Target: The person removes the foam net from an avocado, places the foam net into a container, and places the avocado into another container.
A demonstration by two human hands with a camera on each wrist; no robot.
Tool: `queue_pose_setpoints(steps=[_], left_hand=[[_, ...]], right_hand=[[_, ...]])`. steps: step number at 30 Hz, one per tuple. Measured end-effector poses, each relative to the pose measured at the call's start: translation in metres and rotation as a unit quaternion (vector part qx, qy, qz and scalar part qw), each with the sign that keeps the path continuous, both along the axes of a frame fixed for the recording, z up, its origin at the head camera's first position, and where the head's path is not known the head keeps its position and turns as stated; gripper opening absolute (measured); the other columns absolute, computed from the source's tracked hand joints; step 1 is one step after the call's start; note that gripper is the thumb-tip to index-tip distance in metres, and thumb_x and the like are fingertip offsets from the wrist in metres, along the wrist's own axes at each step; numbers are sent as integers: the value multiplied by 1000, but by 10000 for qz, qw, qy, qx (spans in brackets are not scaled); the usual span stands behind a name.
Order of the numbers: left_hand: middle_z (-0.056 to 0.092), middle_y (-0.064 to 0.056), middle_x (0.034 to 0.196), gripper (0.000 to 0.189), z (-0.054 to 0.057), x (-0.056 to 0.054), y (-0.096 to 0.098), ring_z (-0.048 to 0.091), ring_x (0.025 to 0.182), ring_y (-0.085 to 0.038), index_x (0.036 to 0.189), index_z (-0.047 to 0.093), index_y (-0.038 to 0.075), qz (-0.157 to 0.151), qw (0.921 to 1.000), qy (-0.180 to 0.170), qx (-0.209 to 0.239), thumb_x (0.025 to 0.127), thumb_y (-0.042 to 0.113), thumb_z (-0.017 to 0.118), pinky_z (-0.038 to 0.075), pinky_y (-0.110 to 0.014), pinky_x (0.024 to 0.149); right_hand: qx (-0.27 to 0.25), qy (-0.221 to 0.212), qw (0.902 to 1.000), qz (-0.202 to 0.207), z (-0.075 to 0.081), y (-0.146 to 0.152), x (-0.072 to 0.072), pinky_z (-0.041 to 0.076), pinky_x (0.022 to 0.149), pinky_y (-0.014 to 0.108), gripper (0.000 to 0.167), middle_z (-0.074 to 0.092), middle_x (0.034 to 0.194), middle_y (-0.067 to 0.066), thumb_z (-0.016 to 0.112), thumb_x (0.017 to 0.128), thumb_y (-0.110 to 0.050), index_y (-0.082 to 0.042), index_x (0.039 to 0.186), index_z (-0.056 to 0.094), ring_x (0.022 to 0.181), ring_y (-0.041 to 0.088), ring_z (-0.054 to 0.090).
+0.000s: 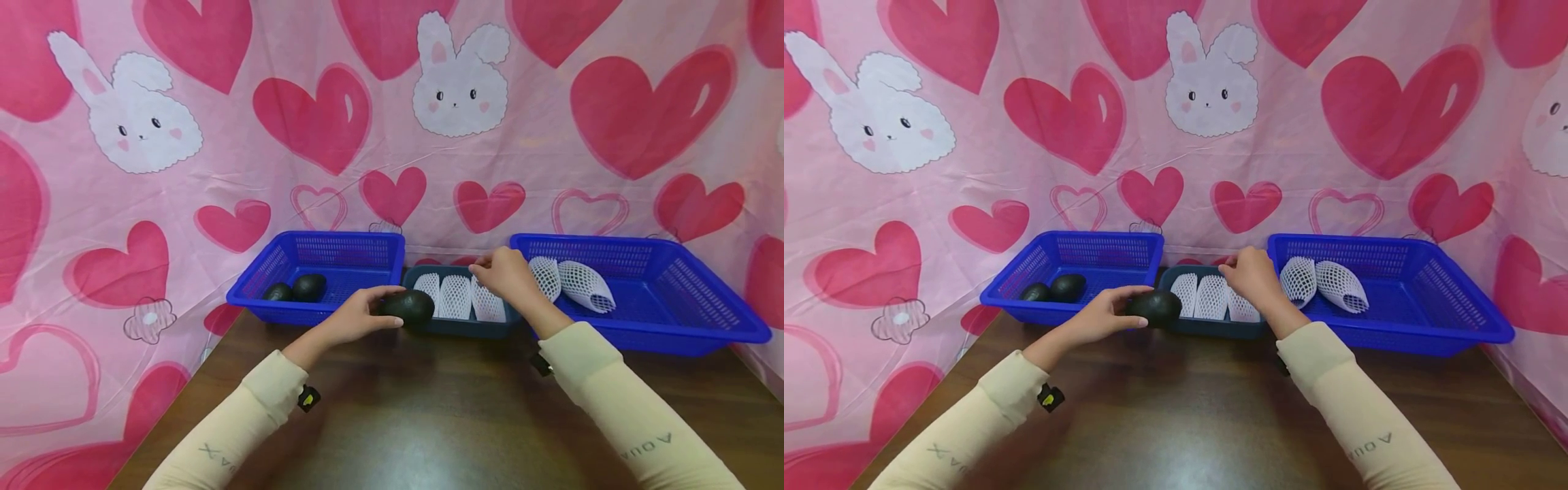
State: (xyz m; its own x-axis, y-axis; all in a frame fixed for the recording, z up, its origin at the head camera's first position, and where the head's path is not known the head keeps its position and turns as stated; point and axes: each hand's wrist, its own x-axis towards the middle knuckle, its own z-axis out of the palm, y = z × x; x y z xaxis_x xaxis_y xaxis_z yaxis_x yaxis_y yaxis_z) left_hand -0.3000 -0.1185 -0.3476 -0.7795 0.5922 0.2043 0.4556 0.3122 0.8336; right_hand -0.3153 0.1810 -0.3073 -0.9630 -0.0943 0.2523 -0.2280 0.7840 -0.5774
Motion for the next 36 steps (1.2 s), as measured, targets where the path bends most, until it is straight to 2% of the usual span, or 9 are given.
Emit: queue_pose_setpoints(steps=[5,12,19,25,27,32,34,36], left_hand=[[58,-12,130,59,12,-5,-11,61,110,-24,139,52,7,221,9997,71,81,86,17,75,50,-36,90],[57,-10,134,58,22,-12,-26,60,114,-23,139,51,8,593,9979,238,143,87,19,74,48,-37,93],[57,-13,132,59,22,-23,-40,59,115,-25,138,51,4,997,9938,319,363,86,16,76,48,-39,93],[55,-14,135,61,20,-32,-52,56,118,-28,139,51,5,1478,9880,307,333,85,17,77,47,-43,95],[54,-17,136,60,26,-29,-55,54,121,-30,140,49,2,1605,9862,282,283,86,14,75,46,-44,95],[53,-23,133,60,25,-39,-65,54,121,-35,140,48,-1,1873,9815,368,173,87,13,74,45,-47,95],[55,-22,131,61,18,-50,-73,55,119,-35,139,49,1,2026,9782,444,80,86,16,76,46,-47,95],[57,-21,129,61,17,-55,-78,56,118,-35,137,51,2,2227,9733,544,-121,85,19,77,46,-48,95]], right_hand=[[-407,90,9991,111,-2,-14,4,47,53,31,23,68,70,6,66,93,-20,1,98,73,65,20,64],[-816,-93,9962,288,-13,-40,9,53,60,31,24,70,74,5,69,92,-22,0,100,73,66,19,67],[-1079,-343,9931,313,-28,-69,13,53,58,30,25,70,74,4,72,89,-23,0,100,73,68,21,68],[-1491,-461,9870,376,-40,-92,10,55,61,30,26,71,76,7,72,89,-21,2,100,72,70,23,70],[-1621,-524,9847,371,-42,-98,9,55,61,30,25,71,75,6,72,89,-20,3,100,71,69,22,70],[-1682,-688,9826,380,-47,-107,9,55,60,30,28,69,72,5,73,88,-19,5,102,70,62,18,67],[-1649,-714,9829,399,-48,-110,10,55,60,30,29,69,71,5,73,88,-19,6,103,69,61,16,65],[-1657,-743,9824,428,-49,-114,10,55,60,31,31,69,72,5,73,88,-19,7,105,68,61,16,65]])
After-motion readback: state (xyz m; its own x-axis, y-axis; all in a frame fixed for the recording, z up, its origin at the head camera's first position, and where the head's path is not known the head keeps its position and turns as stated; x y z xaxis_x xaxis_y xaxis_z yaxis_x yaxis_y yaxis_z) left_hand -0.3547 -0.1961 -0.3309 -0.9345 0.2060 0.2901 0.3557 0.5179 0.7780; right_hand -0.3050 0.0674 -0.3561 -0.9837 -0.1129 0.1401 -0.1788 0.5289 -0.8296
